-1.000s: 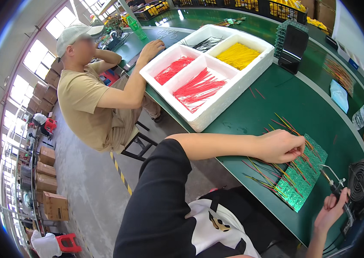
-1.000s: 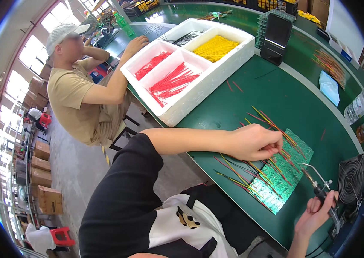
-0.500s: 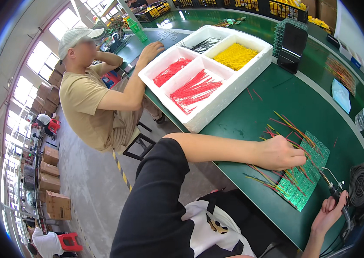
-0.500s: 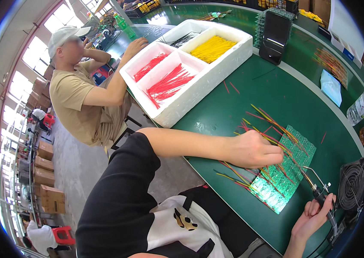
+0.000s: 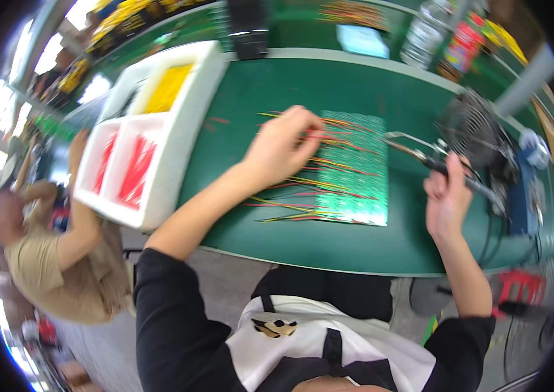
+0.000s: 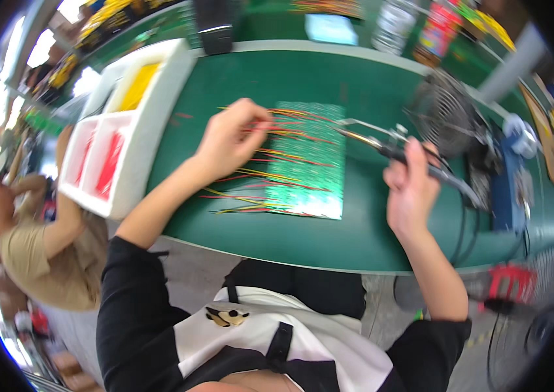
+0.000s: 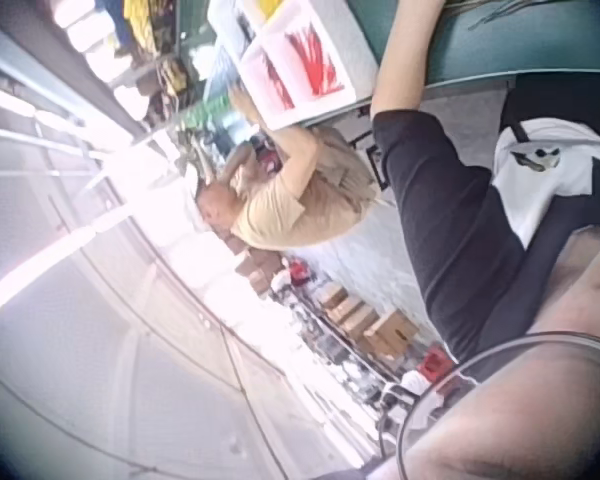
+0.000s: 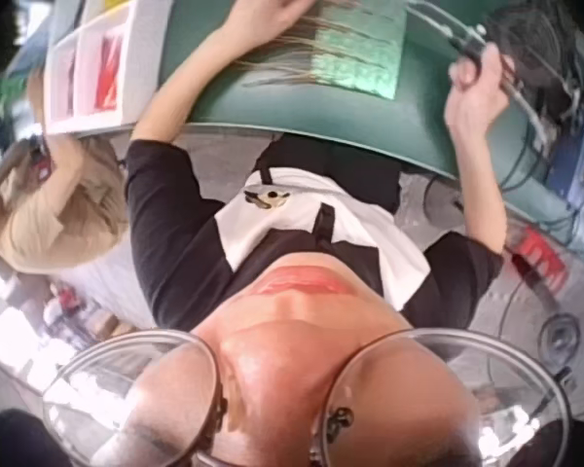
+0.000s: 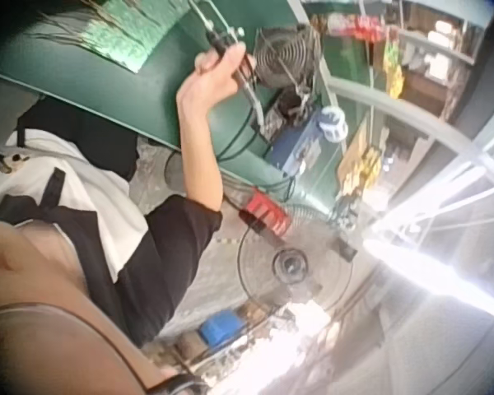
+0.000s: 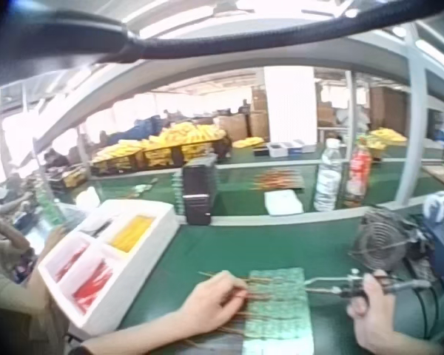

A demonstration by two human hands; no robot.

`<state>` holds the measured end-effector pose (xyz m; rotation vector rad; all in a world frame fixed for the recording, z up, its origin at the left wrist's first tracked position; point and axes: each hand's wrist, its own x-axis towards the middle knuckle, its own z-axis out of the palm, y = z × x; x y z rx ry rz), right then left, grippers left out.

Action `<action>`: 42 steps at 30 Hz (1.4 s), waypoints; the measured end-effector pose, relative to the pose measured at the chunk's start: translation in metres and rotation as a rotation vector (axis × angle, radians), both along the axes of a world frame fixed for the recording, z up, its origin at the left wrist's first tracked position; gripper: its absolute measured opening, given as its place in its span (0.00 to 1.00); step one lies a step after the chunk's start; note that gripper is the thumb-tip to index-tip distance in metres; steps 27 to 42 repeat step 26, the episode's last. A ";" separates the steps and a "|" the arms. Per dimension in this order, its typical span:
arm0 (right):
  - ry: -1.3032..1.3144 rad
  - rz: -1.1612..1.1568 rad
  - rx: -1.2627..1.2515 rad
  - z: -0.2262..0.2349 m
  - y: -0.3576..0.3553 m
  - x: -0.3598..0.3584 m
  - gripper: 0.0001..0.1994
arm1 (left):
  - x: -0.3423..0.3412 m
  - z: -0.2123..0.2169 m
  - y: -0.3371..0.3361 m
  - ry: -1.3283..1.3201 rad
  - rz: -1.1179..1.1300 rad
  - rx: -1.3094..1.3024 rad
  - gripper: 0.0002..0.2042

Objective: The person solders wires onto circuit boards using a soldering iron, then retrieves additional wires from a container to solder onto the board.

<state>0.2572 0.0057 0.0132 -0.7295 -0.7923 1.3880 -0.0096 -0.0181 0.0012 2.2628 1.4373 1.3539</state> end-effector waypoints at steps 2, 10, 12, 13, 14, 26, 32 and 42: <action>-0.059 0.046 0.015 -0.002 0.006 0.009 0.10 | 0.007 0.003 0.000 -0.004 -0.038 -0.128 0.02; -0.080 0.129 0.023 -0.007 0.009 0.005 0.13 | 0.011 -0.006 -0.004 0.028 -0.110 -0.124 0.03; -0.100 0.165 0.003 -0.010 0.003 0.003 0.14 | 0.008 -0.008 -0.006 0.041 -0.125 -0.156 0.04; -0.100 0.167 -0.001 -0.012 0.002 0.004 0.14 | 0.008 -0.009 -0.006 0.030 -0.129 -0.149 0.04; -0.128 0.176 0.019 -0.014 0.000 0.006 0.14 | 0.008 -0.010 -0.007 0.019 -0.132 -0.146 0.04; -0.248 0.199 0.041 -0.021 0.003 0.005 0.13 | 0.004 -0.011 -0.006 0.042 -0.151 -0.152 0.05; -0.248 0.199 0.041 -0.021 0.003 0.005 0.13 | 0.004 -0.011 -0.006 0.042 -0.151 -0.152 0.05; -0.248 0.199 0.041 -0.021 0.003 0.005 0.13 | 0.004 -0.011 -0.006 0.042 -0.151 -0.152 0.05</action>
